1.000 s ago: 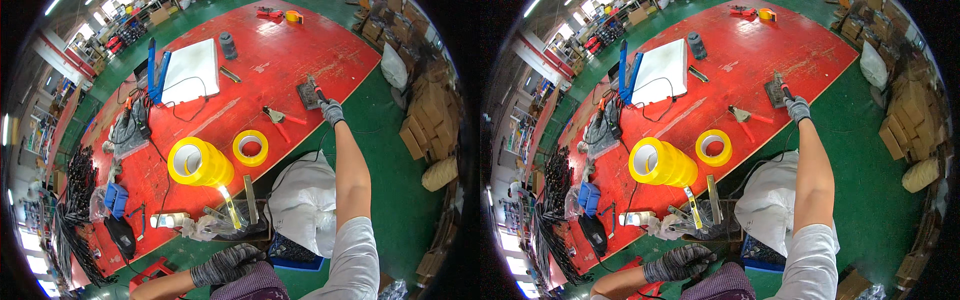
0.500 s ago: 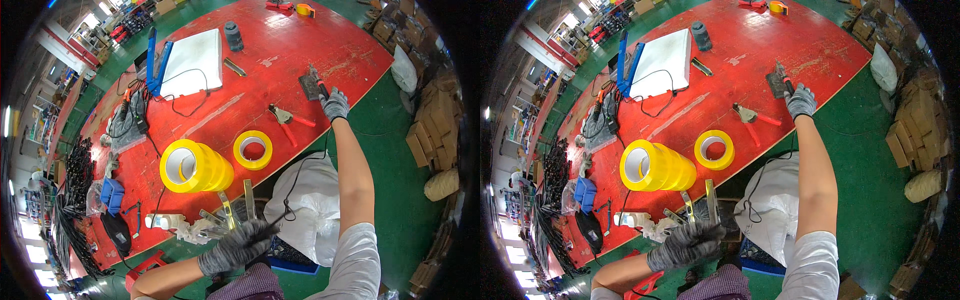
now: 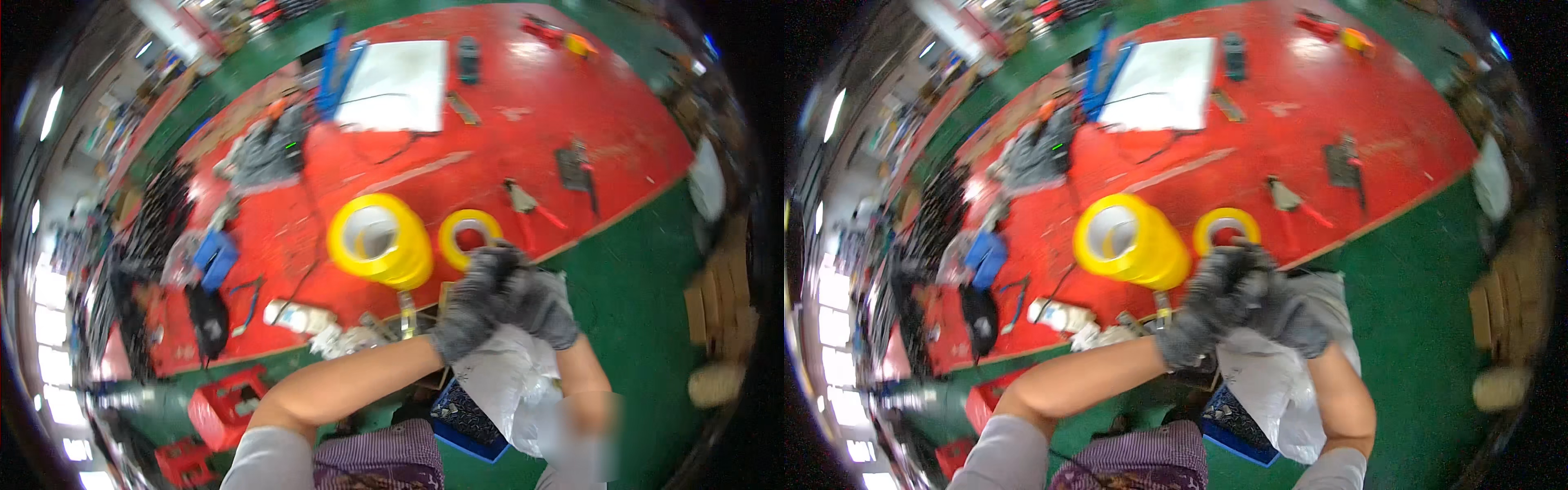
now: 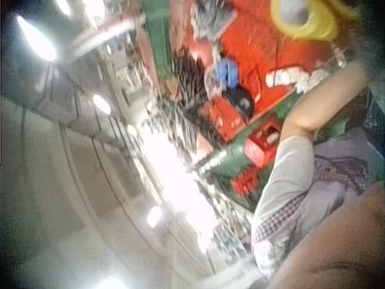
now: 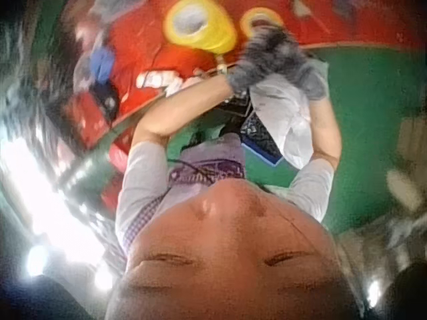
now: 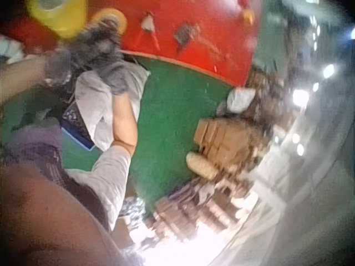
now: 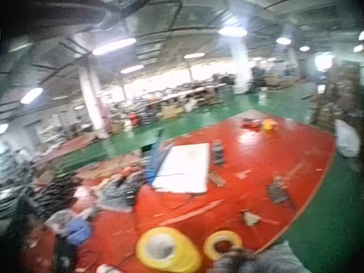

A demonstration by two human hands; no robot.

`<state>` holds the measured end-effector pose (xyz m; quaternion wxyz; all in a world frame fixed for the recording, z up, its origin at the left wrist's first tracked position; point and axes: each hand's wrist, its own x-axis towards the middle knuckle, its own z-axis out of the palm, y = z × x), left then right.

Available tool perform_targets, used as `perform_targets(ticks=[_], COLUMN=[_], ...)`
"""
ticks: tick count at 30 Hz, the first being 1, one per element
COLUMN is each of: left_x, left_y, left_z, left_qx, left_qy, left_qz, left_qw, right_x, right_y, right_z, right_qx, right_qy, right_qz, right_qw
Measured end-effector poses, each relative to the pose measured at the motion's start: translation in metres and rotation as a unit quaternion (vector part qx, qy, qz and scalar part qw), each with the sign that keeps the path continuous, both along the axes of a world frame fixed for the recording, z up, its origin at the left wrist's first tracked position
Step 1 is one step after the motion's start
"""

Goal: Assembling, inspecting, and organizing black electronic cables with connectors at a factory workbench.

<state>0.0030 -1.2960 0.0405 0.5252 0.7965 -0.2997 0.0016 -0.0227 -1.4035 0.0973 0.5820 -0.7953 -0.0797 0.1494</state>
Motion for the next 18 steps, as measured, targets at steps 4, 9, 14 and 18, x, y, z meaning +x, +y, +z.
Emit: perform_targets(ticks=[4, 9, 14, 18], left_x=[-0.013, -0.036, -0.098, -0.143], left_y=[0.015, 0.114, 0.23, 0.297], left_z=[0.02, 0.109, 0.105, 0.114], left_qx=[0.018, 0.133, 0.028, 0.012], left_qy=[-0.003, 0.101, 0.287, 0.378], left_qz=[-0.044, -0.093, -0.153, 0.012], left_qw=[0.999, 0.982, 0.945, 0.926], right_x=[0.016, 0.115, 0.226, 0.276], right_y=[-0.034, -0.086, -0.187, -0.165], right_z=[-0.065, -0.051, -0.167, -0.24], right_qx=[0.191, 0.245, 0.209, 0.217], right_qy=[-0.081, 0.054, 0.047, 0.066], right_qz=[-0.051, -0.273, -0.405, -0.457], right_qw=[0.977, 0.929, 0.889, 0.86])
